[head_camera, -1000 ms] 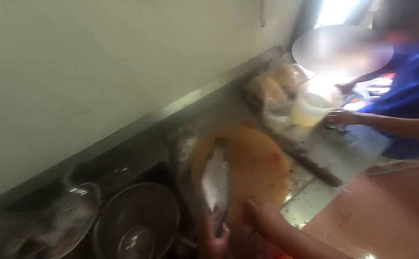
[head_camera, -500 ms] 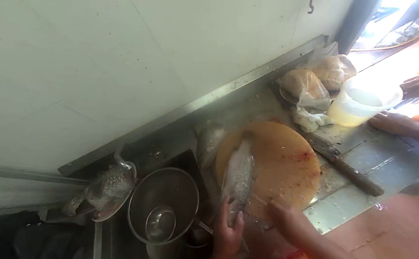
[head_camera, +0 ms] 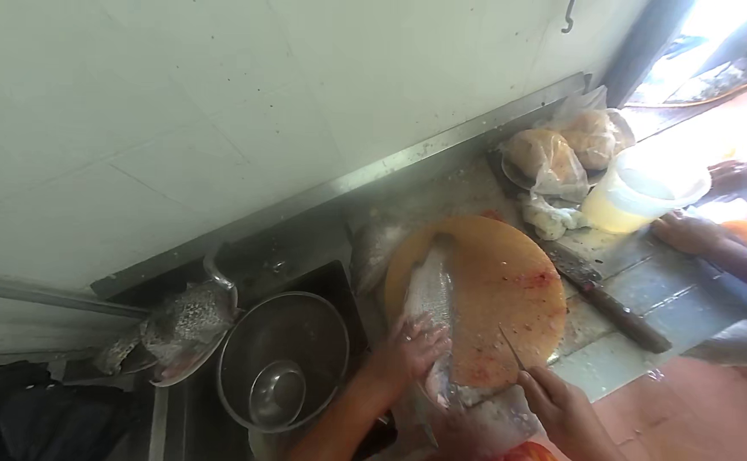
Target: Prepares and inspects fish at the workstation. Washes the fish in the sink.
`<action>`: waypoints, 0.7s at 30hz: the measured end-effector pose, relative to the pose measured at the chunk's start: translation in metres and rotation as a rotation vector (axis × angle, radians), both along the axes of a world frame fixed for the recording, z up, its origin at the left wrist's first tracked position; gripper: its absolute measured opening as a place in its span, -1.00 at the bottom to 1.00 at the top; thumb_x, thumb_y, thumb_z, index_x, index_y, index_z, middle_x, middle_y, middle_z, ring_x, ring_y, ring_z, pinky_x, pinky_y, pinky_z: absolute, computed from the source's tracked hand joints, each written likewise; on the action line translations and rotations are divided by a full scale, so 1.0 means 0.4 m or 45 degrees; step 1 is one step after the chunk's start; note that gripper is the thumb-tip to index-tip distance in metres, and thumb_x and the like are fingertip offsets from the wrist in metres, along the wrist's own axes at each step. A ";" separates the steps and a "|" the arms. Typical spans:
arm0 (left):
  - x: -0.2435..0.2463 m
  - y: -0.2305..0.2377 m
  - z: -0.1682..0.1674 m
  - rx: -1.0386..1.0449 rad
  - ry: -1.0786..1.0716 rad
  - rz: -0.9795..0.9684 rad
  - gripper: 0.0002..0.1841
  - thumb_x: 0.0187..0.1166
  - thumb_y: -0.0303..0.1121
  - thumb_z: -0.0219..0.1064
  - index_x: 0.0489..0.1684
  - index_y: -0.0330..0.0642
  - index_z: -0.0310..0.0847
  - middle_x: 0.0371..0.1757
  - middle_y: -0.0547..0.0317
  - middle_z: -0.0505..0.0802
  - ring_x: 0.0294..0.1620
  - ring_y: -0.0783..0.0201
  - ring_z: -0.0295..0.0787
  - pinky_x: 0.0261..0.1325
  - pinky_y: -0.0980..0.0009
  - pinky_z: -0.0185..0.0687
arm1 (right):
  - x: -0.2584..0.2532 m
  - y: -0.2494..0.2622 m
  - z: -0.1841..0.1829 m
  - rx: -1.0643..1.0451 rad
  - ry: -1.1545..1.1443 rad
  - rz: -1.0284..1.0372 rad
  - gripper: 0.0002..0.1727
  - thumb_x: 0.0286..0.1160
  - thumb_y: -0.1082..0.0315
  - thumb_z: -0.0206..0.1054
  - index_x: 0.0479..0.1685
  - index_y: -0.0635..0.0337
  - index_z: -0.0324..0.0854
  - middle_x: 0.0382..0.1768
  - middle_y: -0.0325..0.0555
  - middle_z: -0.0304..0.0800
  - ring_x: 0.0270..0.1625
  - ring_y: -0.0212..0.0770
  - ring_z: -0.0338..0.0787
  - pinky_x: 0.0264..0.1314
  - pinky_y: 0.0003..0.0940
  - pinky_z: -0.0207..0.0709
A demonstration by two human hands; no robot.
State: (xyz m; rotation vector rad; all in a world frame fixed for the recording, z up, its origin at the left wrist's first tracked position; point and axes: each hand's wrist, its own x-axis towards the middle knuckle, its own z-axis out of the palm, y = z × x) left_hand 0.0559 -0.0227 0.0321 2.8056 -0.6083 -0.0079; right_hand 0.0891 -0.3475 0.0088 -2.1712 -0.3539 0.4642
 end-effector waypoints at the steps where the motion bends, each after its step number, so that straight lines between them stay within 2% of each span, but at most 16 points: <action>1: 0.020 0.011 0.004 0.035 0.025 -0.072 -0.46 0.64 -0.55 0.21 0.55 0.24 0.59 0.68 0.40 0.58 0.80 0.10 0.29 0.77 -0.22 0.19 | -0.009 -0.012 0.002 -0.003 0.015 -0.004 -0.57 0.82 -0.09 0.07 -0.19 -0.02 0.69 -0.60 -0.33 0.62 -0.62 -0.36 0.62 -0.56 -0.30 0.58; 3: 0.051 0.020 0.006 0.070 -0.009 -0.182 -0.49 0.63 -0.58 0.20 0.52 0.12 0.62 0.63 0.28 0.64 0.75 0.06 0.38 0.73 -0.18 0.29 | -0.027 -0.032 0.005 -0.007 0.035 -0.020 -0.57 0.82 -0.08 0.07 -0.16 0.00 0.71 -0.59 -0.31 0.64 -0.60 -0.36 0.64 -0.54 -0.30 0.61; 5: 0.087 0.025 0.002 0.046 -0.132 -0.268 -0.62 0.68 -0.51 0.18 0.38 0.00 0.71 0.46 0.16 0.77 0.61 0.08 0.58 0.63 0.03 0.52 | -0.039 -0.046 0.007 0.002 0.044 -0.041 -0.57 0.83 -0.07 0.08 -0.13 0.02 0.72 -0.57 -0.28 0.66 -0.58 -0.33 0.66 -0.51 -0.27 0.62; 7: 0.136 0.025 0.011 -0.073 -0.224 -0.363 -0.74 0.73 -0.43 0.21 0.22 -0.08 0.77 0.27 0.14 0.86 0.42 0.17 0.75 0.51 0.21 0.65 | -0.041 -0.063 0.012 0.016 0.032 -0.072 -0.57 0.83 -0.06 0.07 -0.13 0.02 0.72 -0.55 -0.28 0.67 -0.56 -0.33 0.66 -0.49 -0.27 0.63; 9: 0.182 0.013 0.020 -0.175 -0.213 -0.404 -0.78 0.68 -0.41 0.27 0.12 -0.07 0.81 0.15 0.18 0.91 0.27 0.25 0.83 0.39 0.29 0.73 | -0.036 -0.083 0.022 0.041 0.019 -0.125 -0.58 0.83 -0.05 0.08 -0.11 0.02 0.72 -0.55 -0.29 0.67 -0.57 -0.34 0.65 -0.50 -0.29 0.62; 11: 0.222 -0.020 0.024 -0.162 -0.189 -0.364 -0.79 0.65 -0.30 0.30 0.05 0.00 0.84 0.00 0.22 0.92 0.10 0.28 0.88 0.18 0.28 0.81 | -0.023 -0.105 0.032 0.081 0.007 -0.201 -0.59 0.84 -0.04 0.08 -0.06 0.04 0.73 -0.55 -0.28 0.66 -0.60 -0.34 0.62 -0.56 -0.30 0.60; 13: 0.256 -0.074 0.034 -0.090 -0.119 -0.241 -0.68 0.72 -0.05 0.26 0.03 -0.02 0.84 -0.16 0.19 0.89 -0.09 0.24 0.87 -0.05 0.23 0.84 | -0.001 -0.117 0.049 0.147 0.001 -0.293 -0.60 0.84 -0.01 0.07 0.03 0.06 0.72 -0.54 -0.28 0.67 -0.62 -0.34 0.62 -0.61 -0.32 0.60; 14: 0.273 -0.105 0.040 -0.074 -0.033 -0.137 -0.62 0.74 0.01 0.22 0.04 -0.06 0.84 -0.18 0.15 0.87 -0.13 0.20 0.86 -0.09 0.19 0.83 | 0.010 -0.120 0.062 0.175 0.008 -0.344 -0.59 0.85 -0.01 0.05 0.06 0.06 0.71 -0.53 -0.28 0.66 -0.63 -0.34 0.61 -0.63 -0.33 0.58; 15: 0.290 -0.134 0.042 -0.082 0.077 -0.006 -0.63 0.72 -0.03 0.23 0.03 -0.10 0.82 -0.15 0.11 0.86 -0.10 0.17 0.86 -0.03 0.15 0.82 | 0.019 -0.120 0.074 0.184 -0.002 -0.390 -0.58 0.85 -0.01 0.02 0.07 0.05 0.71 -0.54 -0.30 0.65 -0.63 -0.35 0.60 -0.65 -0.36 0.56; 16: 0.309 -0.160 0.048 -0.124 0.221 0.138 -0.66 0.71 -0.11 0.23 0.08 -0.16 0.80 -0.05 0.06 0.86 0.01 0.13 0.85 0.12 0.12 0.79 | 0.029 -0.121 0.084 0.160 -0.031 -0.406 -0.57 0.86 -0.02 0.00 0.07 0.04 0.70 -0.54 -0.31 0.65 -0.63 -0.36 0.60 -0.63 -0.36 0.56; 17: 0.331 -0.183 0.055 -0.196 0.368 0.282 -0.67 0.73 -0.18 0.22 0.15 -0.22 0.76 0.09 0.01 0.85 0.15 0.12 0.82 0.31 0.11 0.72 | 0.040 -0.122 0.092 0.088 -0.076 -0.384 -0.56 0.87 -0.03 -0.02 0.08 0.03 0.71 -0.54 -0.32 0.65 -0.60 -0.35 0.63 -0.58 -0.32 0.60; 18: 0.352 -0.198 0.050 -0.281 0.452 0.418 -0.67 0.73 -0.22 0.23 0.18 -0.26 0.74 0.16 -0.02 0.84 0.21 0.11 0.80 0.39 0.11 0.68 | 0.053 -0.122 0.099 -0.022 -0.120 -0.330 -0.54 0.87 -0.06 -0.03 0.09 0.01 0.71 -0.54 -0.31 0.67 -0.57 -0.31 0.67 -0.53 -0.23 0.64; 21: 0.395 -0.220 0.033 -0.483 0.605 0.729 -0.68 0.75 -0.22 0.21 0.17 -0.31 0.67 0.05 -0.12 0.82 0.09 0.03 0.81 0.27 0.00 0.70 | 0.124 -0.087 0.140 -0.401 -0.076 -0.082 -0.56 0.83 -0.06 -0.06 -0.02 -0.05 0.69 -0.47 -0.16 0.73 -0.41 -0.08 0.79 -0.38 0.07 0.67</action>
